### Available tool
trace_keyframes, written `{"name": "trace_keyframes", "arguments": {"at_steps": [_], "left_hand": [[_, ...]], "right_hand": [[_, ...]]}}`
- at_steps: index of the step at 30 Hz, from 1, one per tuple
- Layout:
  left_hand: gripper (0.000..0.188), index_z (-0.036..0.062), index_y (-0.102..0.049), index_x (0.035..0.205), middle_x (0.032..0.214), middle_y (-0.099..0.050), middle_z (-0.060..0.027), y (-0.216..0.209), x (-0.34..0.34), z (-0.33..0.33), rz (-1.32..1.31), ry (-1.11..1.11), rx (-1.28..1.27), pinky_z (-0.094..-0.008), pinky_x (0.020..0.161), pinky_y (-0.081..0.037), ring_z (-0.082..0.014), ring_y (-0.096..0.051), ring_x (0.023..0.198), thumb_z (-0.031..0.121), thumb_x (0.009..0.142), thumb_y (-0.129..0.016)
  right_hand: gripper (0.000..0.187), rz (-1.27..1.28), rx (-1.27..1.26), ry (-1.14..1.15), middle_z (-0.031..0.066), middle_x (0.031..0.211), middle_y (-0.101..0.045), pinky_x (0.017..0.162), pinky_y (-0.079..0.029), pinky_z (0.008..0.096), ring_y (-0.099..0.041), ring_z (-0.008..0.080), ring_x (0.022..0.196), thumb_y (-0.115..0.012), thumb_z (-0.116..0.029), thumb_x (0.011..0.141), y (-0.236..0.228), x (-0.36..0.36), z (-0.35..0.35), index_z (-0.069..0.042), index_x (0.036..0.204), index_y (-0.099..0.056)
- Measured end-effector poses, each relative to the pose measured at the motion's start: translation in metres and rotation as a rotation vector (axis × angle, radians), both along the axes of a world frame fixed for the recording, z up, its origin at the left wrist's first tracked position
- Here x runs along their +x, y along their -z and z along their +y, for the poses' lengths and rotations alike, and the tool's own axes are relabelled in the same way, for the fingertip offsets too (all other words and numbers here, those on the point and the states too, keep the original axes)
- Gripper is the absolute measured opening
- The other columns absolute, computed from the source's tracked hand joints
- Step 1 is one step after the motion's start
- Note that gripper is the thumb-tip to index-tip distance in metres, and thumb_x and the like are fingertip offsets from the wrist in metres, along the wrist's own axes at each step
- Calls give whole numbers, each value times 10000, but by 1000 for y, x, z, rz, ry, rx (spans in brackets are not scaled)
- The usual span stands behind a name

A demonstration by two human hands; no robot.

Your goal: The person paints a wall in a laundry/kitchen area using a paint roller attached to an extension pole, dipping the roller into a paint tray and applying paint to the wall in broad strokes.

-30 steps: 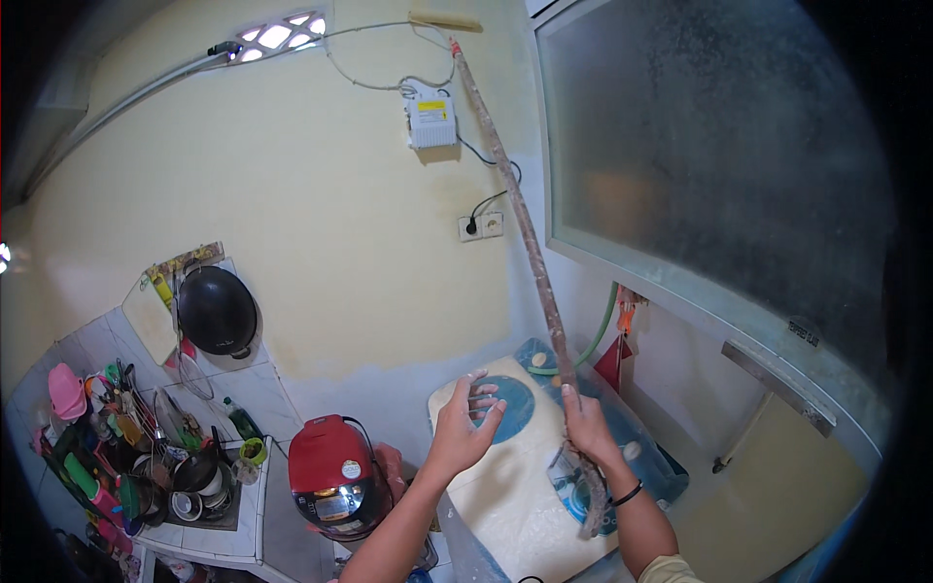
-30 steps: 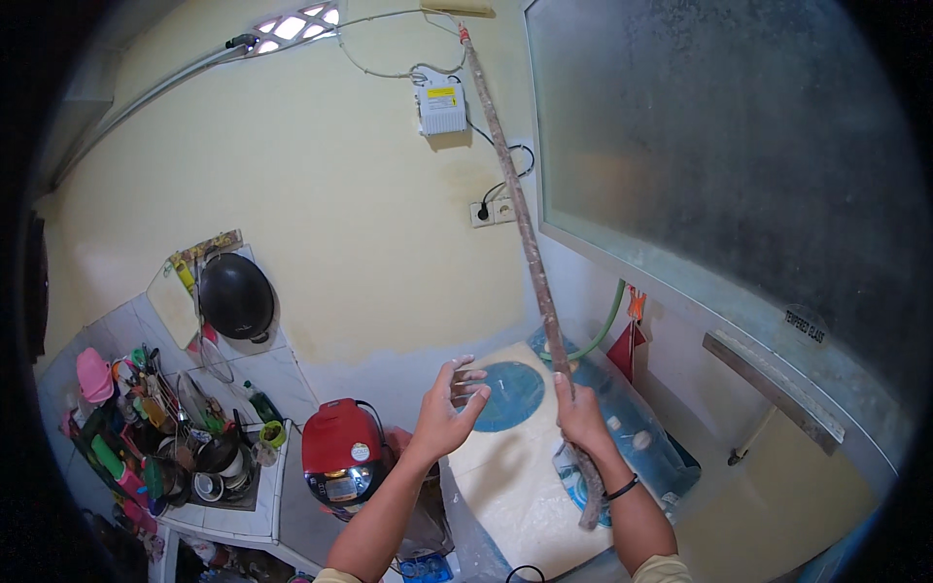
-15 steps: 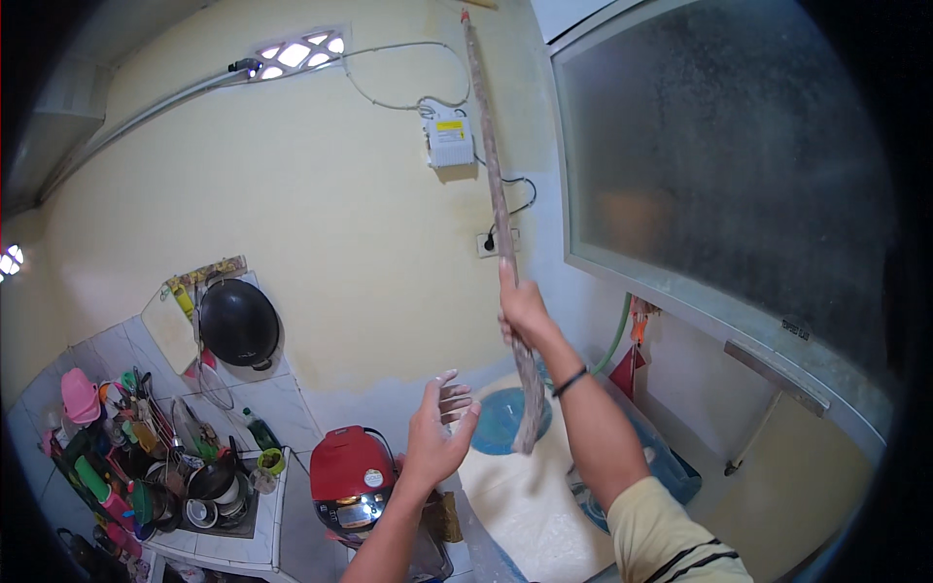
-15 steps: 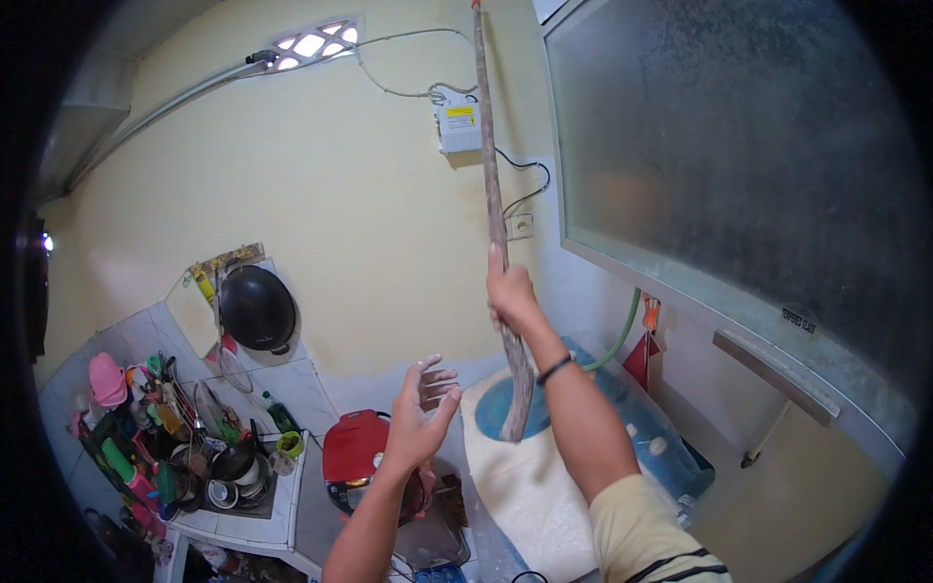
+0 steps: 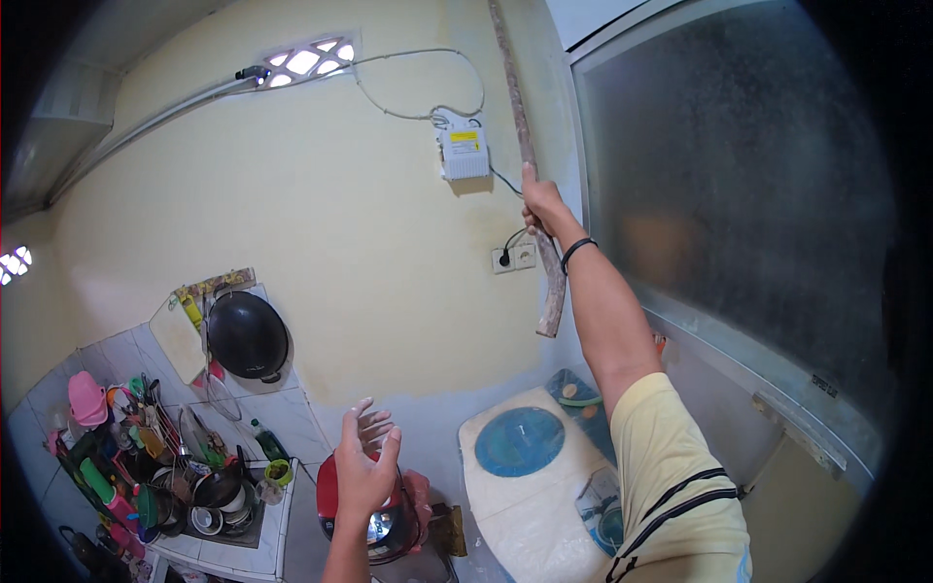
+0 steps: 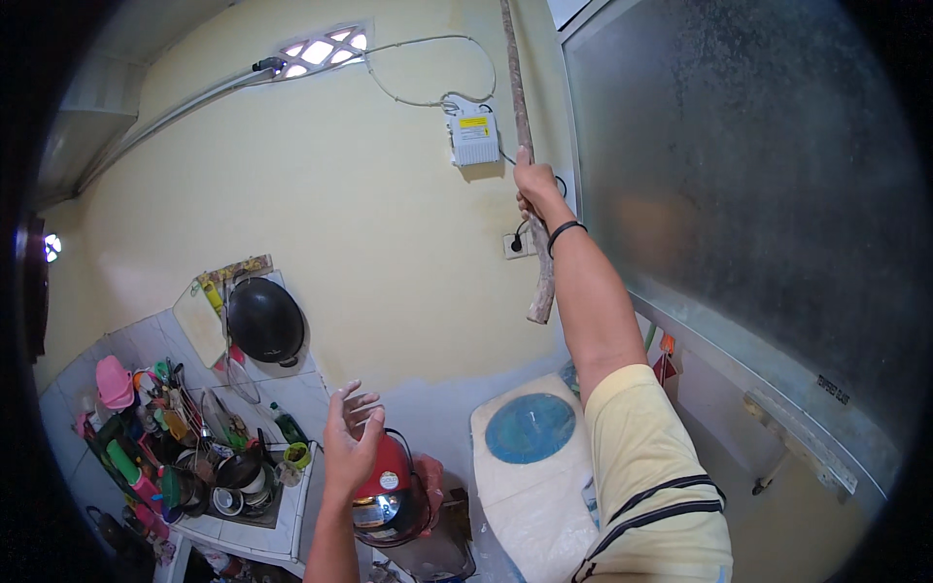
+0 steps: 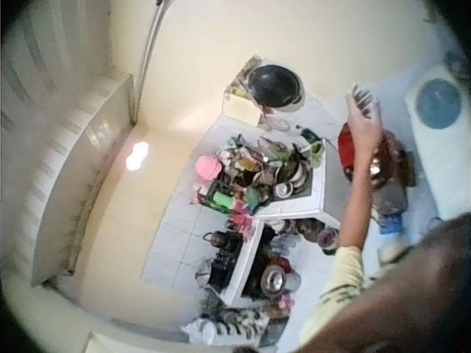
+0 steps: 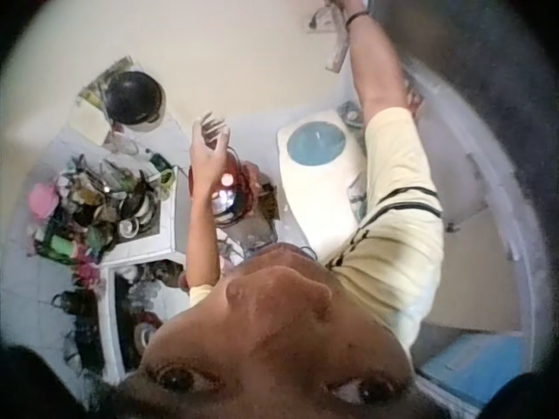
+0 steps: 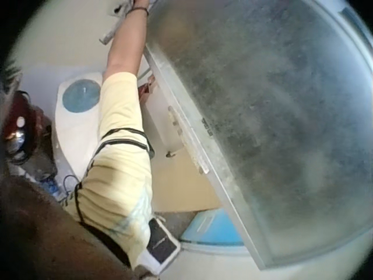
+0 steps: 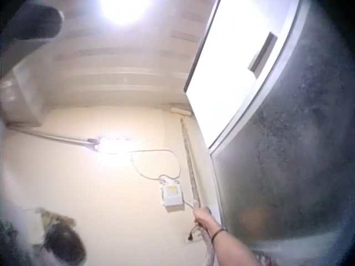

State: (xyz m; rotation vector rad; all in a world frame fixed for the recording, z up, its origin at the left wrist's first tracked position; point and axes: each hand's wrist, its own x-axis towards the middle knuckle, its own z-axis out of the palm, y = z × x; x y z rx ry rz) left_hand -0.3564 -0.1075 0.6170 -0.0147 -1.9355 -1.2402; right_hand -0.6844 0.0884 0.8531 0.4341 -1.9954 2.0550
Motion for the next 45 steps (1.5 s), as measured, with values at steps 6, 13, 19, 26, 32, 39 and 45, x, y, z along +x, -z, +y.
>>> {"name": "trace_keyframes", "arguments": {"at_steps": [6, 13, 19, 26, 32, 39, 45], "left_hand": [[465, -15, -421, 1262, 1082, -608, -179, 19, -17, 0, -14, -32, 21, -334, 830, -501, -230, -623, 964, 84, 849, -610], [465, -20, -420, 1262, 1076, -611, -180, 42, -31, -6, -72, -61, -17, -334, 824, -505, -228, -626, 969, 79, 848, -608], [466, -23, -417, 1265, 1078, -611, -178, 44, -38, -3, -93, -72, -17, -329, 822, -505, -215, -627, 957, 73, 849, -605], [482, -19, -412, 1274, 1088, -607, -181, 37, -55, 33, -75, 92, -18, -332, 831, -504, -234, -623, 980, 94, 853, -618], [496, -24, -411, 1273, 1095, -607, -190, 33, -50, 58, -79, 180, -62, -342, 835, -505, -241, -624, 984, 122, 853, -631], [491, -24, -418, 1267, 1078, -617, -194, 26, -29, 79, -60, 271, -102, -334, 819, -512, -240, -630, 958, 136, 855, -634], [484, -11, -411, 1279, 1106, -606, -180, 14, 19, 76, -84, 321, -129, -340, 867, -494, -229, -610, 1011, 143, 871, -621]], "right_hand": [[737, 63, 51, 213, 130, 575, -558, 336, -414, 383, -529, 238, 380, -390, -607, 894, 78, -41, -19, 88, 709, -549], [674, 1, 46, 75, 92, 485, -478, 330, -383, 394, -516, 243, 358, -386, -595, 910, 181, -47, -5, 15, 651, -510], [616, 72, 141, 108, 35, 438, -375, 313, -339, 327, -389, 162, 311, -357, -583, 937, 266, -8, 49, -68, 604, -404], [595, -170, 88, -74, 19, 455, -371, 317, -321, 295, -375, 137, 320, -364, -591, 935, 316, 90, 98, -77, 636, -389], [581, -222, 156, 114, 42, 465, -455, 371, -378, 309, -456, 150, 349, -390, -502, 960, 352, 141, 131, -39, 618, -469], [465, 415, 364, 415, 11, 485, -411, 323, -315, 275, -405, 113, 356, -433, -427, 971, 400, 175, 135, -66, 680, -459], [457, -76, 192, 75, 23, 488, -440, 330, -326, 276, -399, 103, 349, -456, -393, 970, 431, 247, 114, -56, 661, -465]]}}
